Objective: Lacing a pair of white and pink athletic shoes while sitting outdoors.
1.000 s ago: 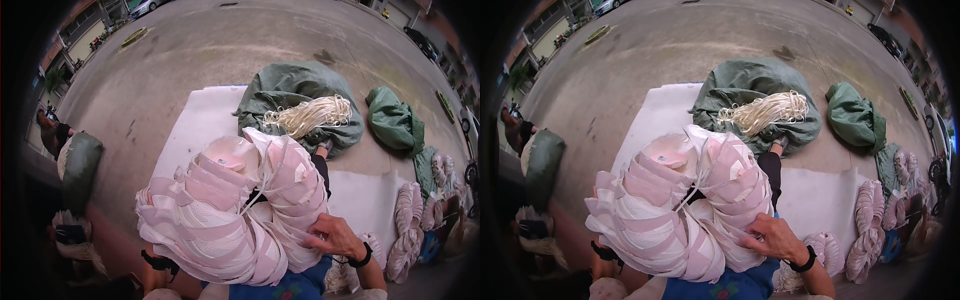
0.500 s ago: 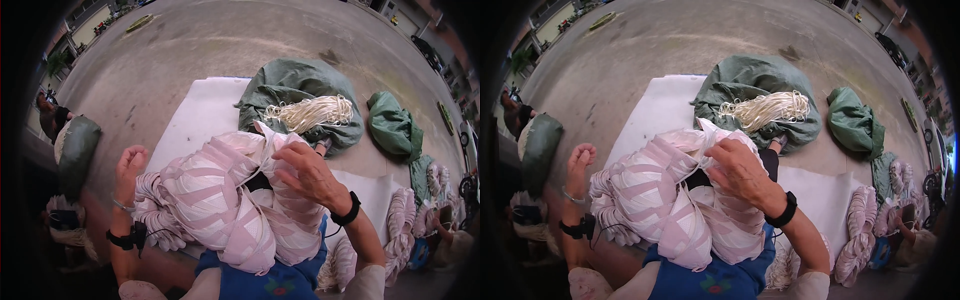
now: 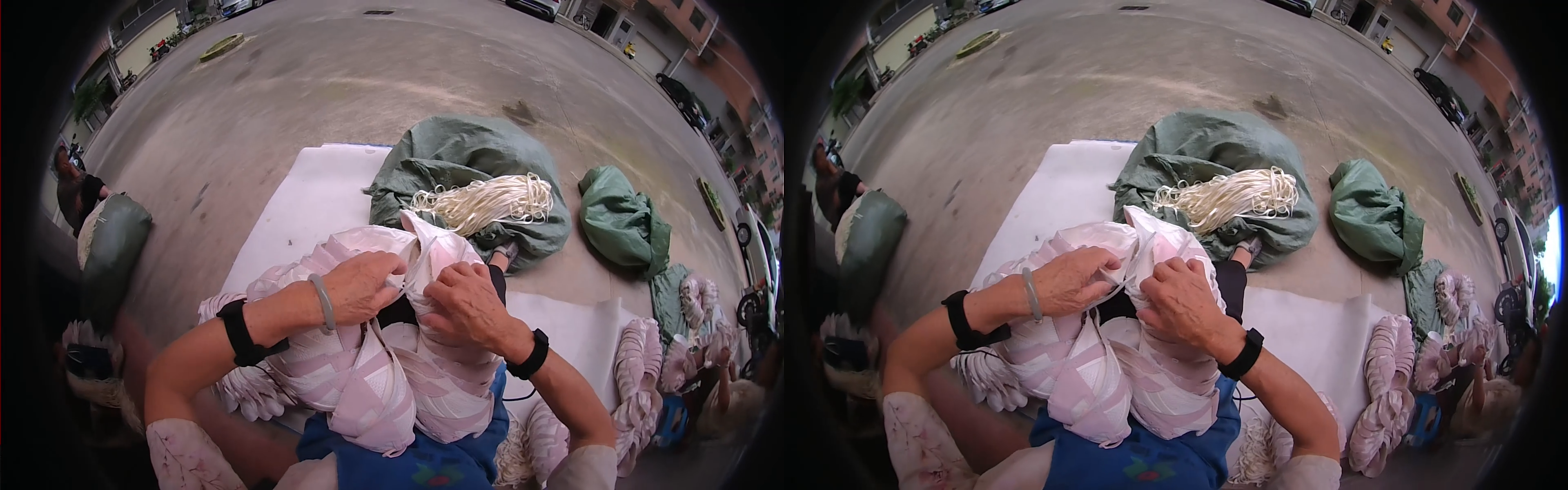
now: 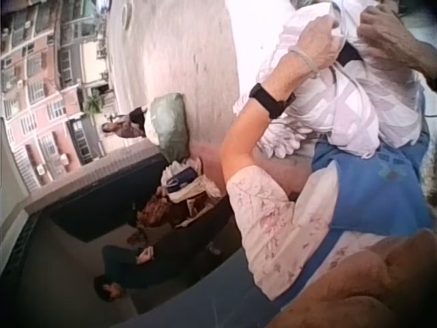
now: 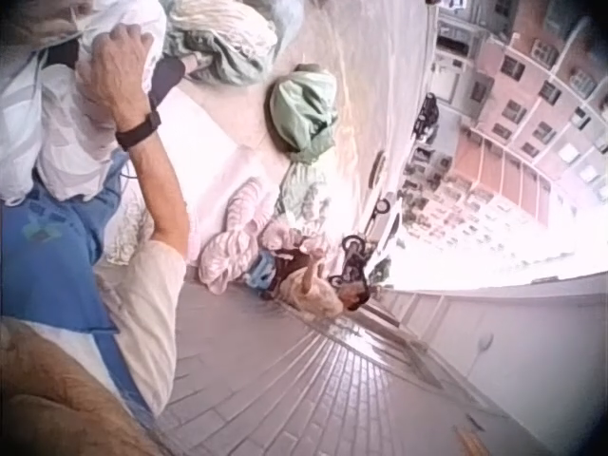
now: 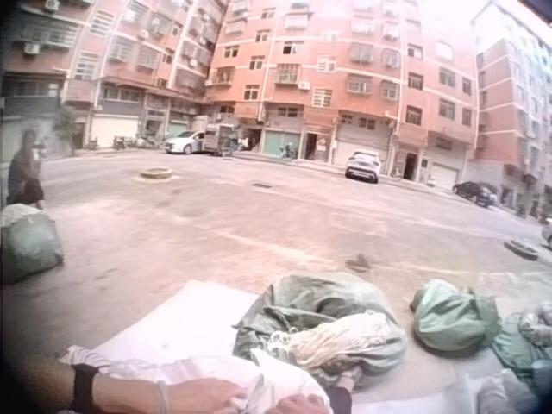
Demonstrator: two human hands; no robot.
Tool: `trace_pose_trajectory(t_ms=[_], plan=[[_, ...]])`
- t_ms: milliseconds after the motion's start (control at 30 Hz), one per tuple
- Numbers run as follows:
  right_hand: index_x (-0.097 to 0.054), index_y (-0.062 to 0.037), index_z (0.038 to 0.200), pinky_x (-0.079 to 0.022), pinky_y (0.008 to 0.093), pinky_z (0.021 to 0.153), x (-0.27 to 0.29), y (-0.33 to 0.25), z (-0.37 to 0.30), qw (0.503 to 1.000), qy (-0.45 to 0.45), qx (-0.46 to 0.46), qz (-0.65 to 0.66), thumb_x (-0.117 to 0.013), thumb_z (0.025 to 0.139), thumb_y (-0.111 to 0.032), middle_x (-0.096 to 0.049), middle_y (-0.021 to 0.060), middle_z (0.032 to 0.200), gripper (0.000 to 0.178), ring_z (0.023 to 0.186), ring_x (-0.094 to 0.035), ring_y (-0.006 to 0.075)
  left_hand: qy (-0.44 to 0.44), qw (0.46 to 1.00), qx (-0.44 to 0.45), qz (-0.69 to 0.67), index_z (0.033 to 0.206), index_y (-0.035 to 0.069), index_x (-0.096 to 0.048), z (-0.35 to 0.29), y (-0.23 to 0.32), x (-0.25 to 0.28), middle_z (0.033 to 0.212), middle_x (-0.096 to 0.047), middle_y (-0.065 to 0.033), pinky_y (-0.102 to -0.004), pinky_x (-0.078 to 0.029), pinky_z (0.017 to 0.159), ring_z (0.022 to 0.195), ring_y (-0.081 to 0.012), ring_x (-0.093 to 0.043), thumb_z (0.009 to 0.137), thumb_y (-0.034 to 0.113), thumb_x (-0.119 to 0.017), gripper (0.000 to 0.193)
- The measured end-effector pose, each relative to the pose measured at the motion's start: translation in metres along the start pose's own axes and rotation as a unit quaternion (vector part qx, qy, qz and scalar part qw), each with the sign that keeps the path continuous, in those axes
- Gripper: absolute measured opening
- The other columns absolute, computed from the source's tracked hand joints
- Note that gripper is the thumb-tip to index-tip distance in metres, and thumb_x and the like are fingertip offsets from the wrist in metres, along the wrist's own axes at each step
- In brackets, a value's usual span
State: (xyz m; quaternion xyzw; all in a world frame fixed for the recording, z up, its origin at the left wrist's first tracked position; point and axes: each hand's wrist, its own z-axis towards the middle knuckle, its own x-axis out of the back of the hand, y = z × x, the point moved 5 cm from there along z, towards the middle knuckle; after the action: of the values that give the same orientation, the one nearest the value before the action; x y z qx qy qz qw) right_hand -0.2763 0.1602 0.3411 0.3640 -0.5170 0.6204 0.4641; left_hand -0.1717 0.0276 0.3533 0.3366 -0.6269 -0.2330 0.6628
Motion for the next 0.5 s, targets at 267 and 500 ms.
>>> trace_pose_trajectory(t_ms=[267, 500], plan=[[-0.059, -0.0103, 0.072, -0.035, 0.0372, 0.072, 0.007, 0.000, -0.011, 0.998, 0.047, -0.045, -0.008, -0.068, 0.076, -0.029, -0.059, 0.0050, 0.070, 0.021, 0.075, -0.056, 0.0226, -0.185, 0.939, 0.032, 0.287, 0.103, 0.009, -0.062, 0.020, -0.017, -0.032, 0.106, -0.062, -0.0112, -0.0435, -0.030, 0.095, 0.106, -0.0274, -0.054, 0.078, 0.023, -0.061, 0.028], [-0.061, -0.0124, 0.096, -0.037, 0.0369, 0.068, 0.030, -0.004, -0.030, 0.996, 0.037, -0.084, -0.001, -0.068, 0.078, -0.026, -0.060, 0.0063, 0.067, 0.023, 0.067, -0.060, 0.0230, -0.071, 0.951, -0.082, 0.290, 0.090, 0.009, -0.062, 0.014, 0.026, -0.030, 0.095, -0.062, -0.0102, -0.0435, -0.034, 0.089, 0.096, -0.0270, -0.056, 0.076, 0.020, -0.065, 0.018]])
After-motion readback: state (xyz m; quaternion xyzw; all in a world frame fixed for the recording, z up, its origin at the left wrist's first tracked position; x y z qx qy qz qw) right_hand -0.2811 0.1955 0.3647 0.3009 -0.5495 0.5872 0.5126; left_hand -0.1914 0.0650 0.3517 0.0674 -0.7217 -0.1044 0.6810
